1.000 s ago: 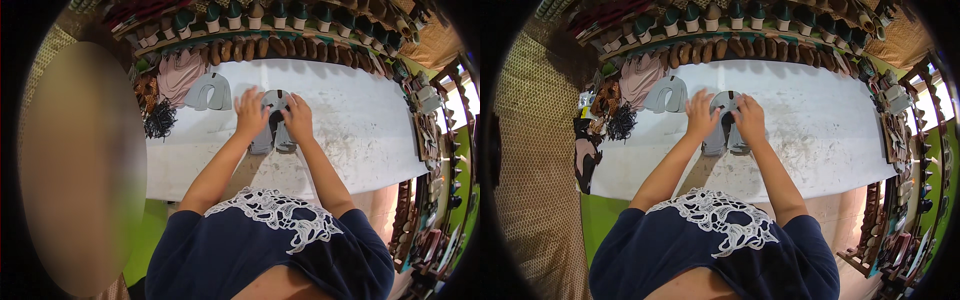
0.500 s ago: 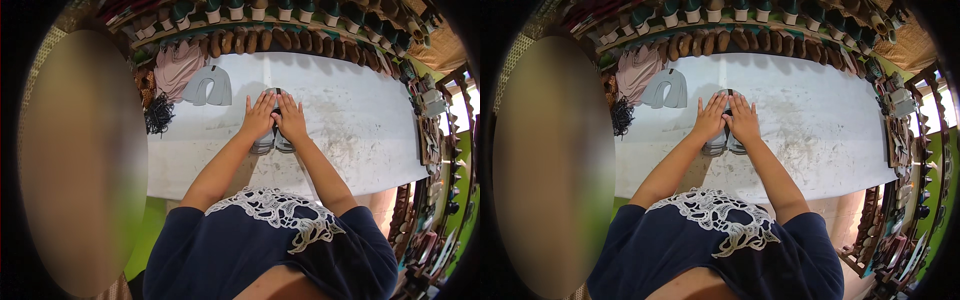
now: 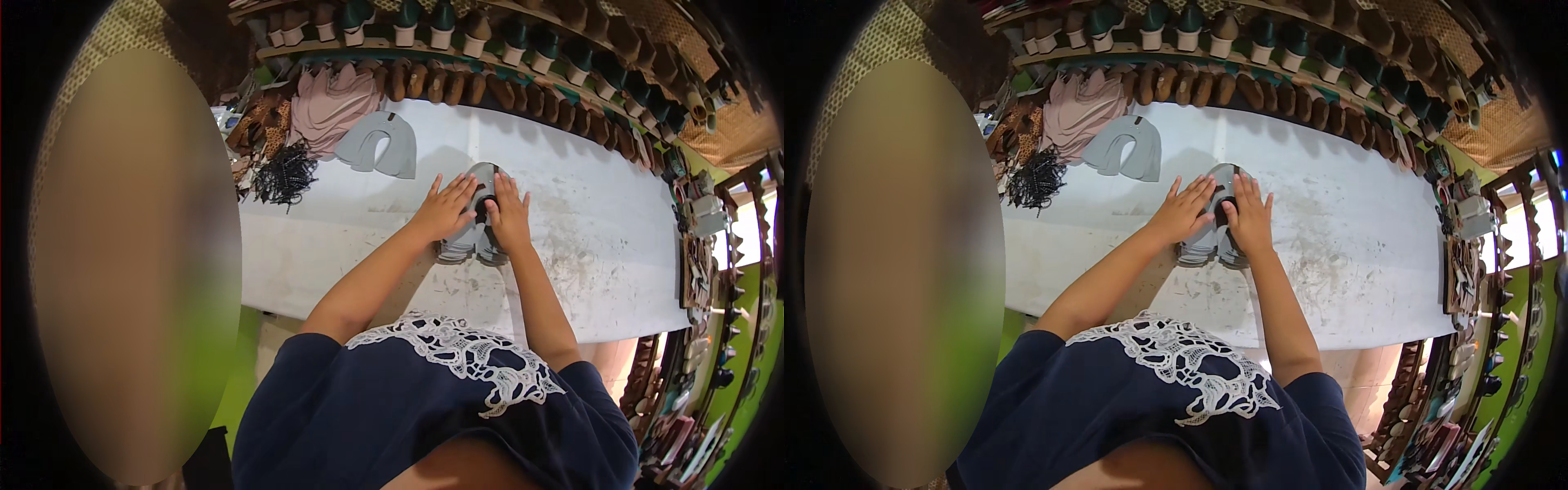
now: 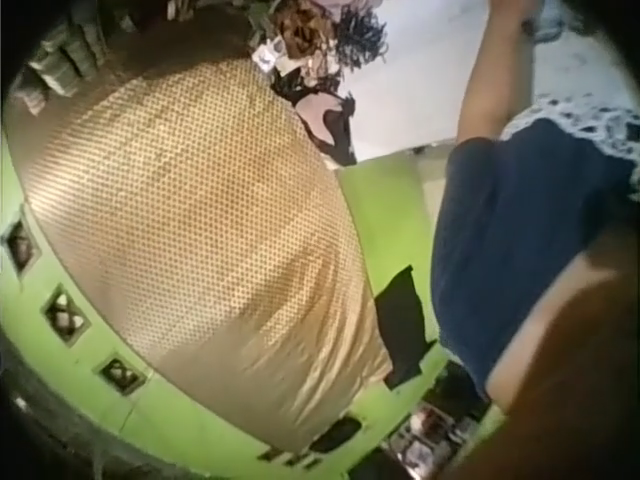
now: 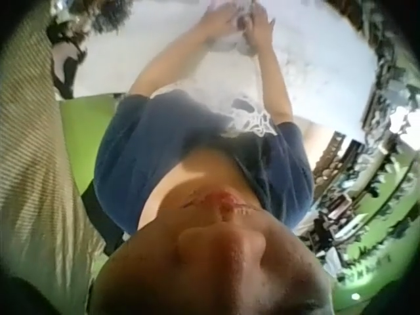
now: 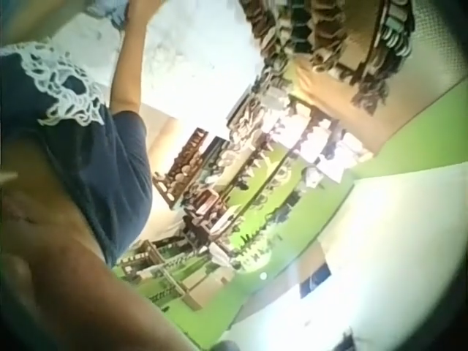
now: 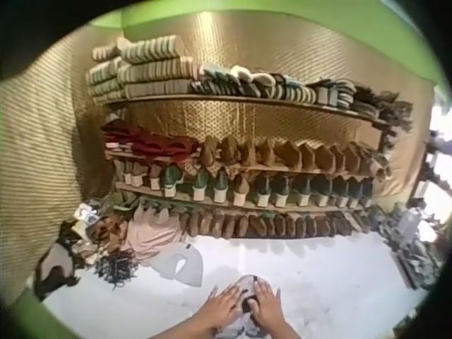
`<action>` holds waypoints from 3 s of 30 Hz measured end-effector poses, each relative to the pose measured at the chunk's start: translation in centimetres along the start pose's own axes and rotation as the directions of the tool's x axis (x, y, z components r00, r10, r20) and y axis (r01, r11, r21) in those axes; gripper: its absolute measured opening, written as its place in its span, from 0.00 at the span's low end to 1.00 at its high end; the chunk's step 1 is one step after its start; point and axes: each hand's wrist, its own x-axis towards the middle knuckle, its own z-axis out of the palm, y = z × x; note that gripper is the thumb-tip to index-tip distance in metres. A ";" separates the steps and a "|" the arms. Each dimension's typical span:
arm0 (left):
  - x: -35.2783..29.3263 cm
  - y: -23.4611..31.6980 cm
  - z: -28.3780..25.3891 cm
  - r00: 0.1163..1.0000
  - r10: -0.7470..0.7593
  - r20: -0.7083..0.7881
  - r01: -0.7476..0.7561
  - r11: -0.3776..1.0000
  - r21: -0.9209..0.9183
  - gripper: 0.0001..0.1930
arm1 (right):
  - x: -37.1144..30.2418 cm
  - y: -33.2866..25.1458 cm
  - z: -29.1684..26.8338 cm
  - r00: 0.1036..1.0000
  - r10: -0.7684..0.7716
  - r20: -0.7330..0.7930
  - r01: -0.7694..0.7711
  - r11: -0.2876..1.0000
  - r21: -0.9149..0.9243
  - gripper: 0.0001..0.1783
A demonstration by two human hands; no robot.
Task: Assembling shoe upper components on a workbench.
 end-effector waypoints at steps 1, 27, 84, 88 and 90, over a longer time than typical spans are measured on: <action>-0.9 -0.5 -0.4 1.000 0.011 0.001 -0.011 0.999 -0.042 0.32 | 0.0 -0.4 -0.1 1.000 -0.009 0.002 0.009 1.000 0.000 0.31; -22.3 -12.7 -10.0 0.918 -0.379 0.114 0.368 0.924 0.107 0.32 | -4.0 -22.4 13.6 0.977 -0.043 0.209 0.078 0.983 -0.165 0.29; -3.7 -24.5 -12.9 0.976 -0.214 0.025 0.203 0.950 0.237 0.03 | 10.1 -13.0 13.7 0.987 0.140 -0.082 -0.120 0.971 0.204 0.05; -3.0 -23.7 -13.3 0.954 -0.294 0.056 0.269 0.922 0.278 0.03 | 9.8 -12.7 13.9 0.987 0.109 -0.119 -0.084 0.976 0.199 0.05; -2.9 -24.0 -13.3 0.970 -0.240 0.047 0.212 0.921 0.328 0.03 | 9.8 -12.9 14.0 0.985 0.127 -0.114 -0.105 0.977 0.183 0.05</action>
